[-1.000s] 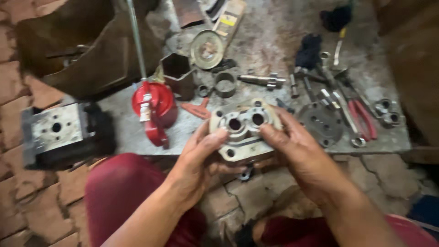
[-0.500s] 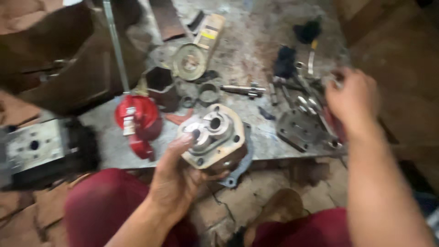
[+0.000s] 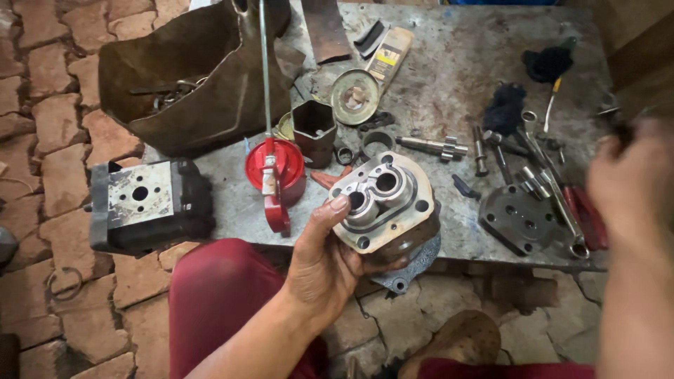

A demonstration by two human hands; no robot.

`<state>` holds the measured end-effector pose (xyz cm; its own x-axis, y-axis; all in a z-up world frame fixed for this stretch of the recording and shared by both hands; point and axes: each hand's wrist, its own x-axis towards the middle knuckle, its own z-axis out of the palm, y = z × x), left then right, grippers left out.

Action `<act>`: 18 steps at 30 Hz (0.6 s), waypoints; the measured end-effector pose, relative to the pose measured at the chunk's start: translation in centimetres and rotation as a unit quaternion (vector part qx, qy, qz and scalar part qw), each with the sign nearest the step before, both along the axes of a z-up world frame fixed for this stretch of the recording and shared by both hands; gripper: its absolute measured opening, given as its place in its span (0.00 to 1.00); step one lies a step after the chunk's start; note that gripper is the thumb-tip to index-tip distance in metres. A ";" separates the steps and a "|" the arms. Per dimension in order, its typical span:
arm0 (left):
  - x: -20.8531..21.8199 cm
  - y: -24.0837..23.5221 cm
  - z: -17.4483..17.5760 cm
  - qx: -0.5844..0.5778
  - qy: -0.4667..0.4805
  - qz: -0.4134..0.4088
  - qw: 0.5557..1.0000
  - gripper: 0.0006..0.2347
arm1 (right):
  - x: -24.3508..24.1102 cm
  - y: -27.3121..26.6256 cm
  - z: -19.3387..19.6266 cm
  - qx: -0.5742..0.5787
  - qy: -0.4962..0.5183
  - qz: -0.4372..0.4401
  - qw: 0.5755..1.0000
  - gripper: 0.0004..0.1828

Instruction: The person disassembles and reassembles internal components of a hydraulic pump housing by hand on a workbench, handling a gear, several valve components, and internal seals.

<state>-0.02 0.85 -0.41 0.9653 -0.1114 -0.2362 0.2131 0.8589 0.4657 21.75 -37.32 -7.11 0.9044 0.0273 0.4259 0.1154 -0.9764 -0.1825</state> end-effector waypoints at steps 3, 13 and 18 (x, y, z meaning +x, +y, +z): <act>0.1 0.0 0.1 0.007 0.000 0.011 1.000 0.27 | -3.3 4.0 3.1 0.180 -0.055 0.073 0.979 0.16; 0.3 0.2 -0.4 0.005 0.011 0.045 0.999 0.27 | -16.6 16.1 12.3 0.645 0.227 0.230 0.693 0.18; 0.4 0.5 -0.8 0.005 0.039 0.047 0.998 0.27 | -18.7 15.6 13.5 0.755 0.338 0.298 0.476 0.15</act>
